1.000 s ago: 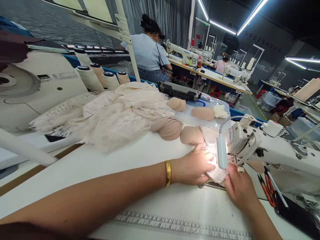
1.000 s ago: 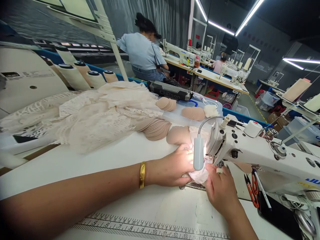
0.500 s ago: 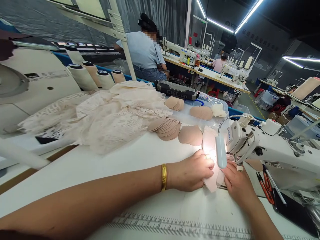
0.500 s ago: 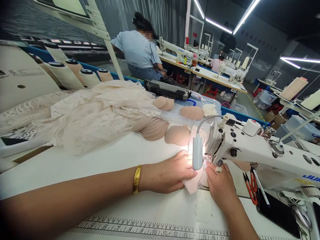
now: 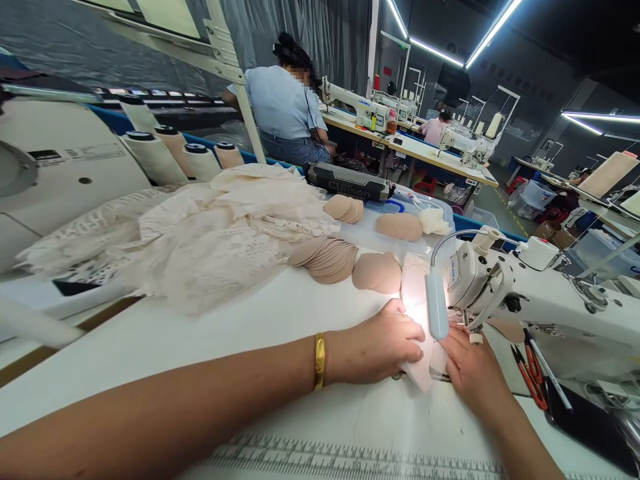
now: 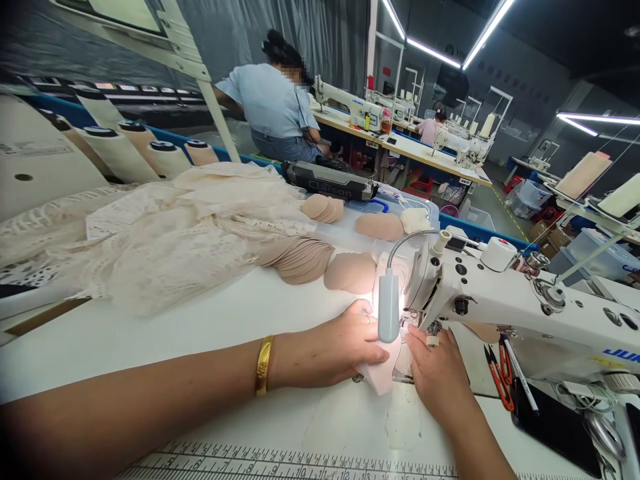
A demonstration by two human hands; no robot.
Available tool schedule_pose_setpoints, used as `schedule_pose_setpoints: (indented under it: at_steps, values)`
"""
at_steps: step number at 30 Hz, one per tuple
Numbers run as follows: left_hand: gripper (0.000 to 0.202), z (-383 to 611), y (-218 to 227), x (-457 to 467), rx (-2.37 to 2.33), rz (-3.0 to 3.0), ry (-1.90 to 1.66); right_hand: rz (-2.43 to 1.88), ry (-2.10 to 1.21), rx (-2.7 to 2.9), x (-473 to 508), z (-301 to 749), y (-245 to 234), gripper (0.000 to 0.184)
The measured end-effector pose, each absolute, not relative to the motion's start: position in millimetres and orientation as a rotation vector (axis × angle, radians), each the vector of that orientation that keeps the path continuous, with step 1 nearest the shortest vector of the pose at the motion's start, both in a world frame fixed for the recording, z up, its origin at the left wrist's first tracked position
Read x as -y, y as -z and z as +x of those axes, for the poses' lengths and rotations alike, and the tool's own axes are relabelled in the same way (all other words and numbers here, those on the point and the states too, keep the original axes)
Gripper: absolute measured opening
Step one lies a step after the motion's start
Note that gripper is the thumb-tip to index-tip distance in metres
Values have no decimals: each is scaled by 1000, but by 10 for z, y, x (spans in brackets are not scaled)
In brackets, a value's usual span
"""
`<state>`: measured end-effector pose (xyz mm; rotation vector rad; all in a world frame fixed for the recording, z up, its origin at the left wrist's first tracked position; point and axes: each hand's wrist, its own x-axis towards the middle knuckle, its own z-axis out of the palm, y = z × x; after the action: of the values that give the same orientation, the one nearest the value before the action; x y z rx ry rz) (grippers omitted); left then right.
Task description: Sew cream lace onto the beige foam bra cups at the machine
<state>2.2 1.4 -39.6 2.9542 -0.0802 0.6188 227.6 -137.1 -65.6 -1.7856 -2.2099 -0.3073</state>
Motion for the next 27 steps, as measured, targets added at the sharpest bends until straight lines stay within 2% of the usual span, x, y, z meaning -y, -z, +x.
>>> schedule_pose_setpoints:
  at_steps: [9,17,27]
  values:
    - [28,79,370,-147,43,3013,-606,-1725,234,2224,1373,2252,628,38]
    - [33,125,406,-180,90,3036,-678,-1793,290,2136,1355,2279,739,50]
    - [29,152,448,-163,51,3052,-767,-1767,251,2098,1351,2276,753,50]
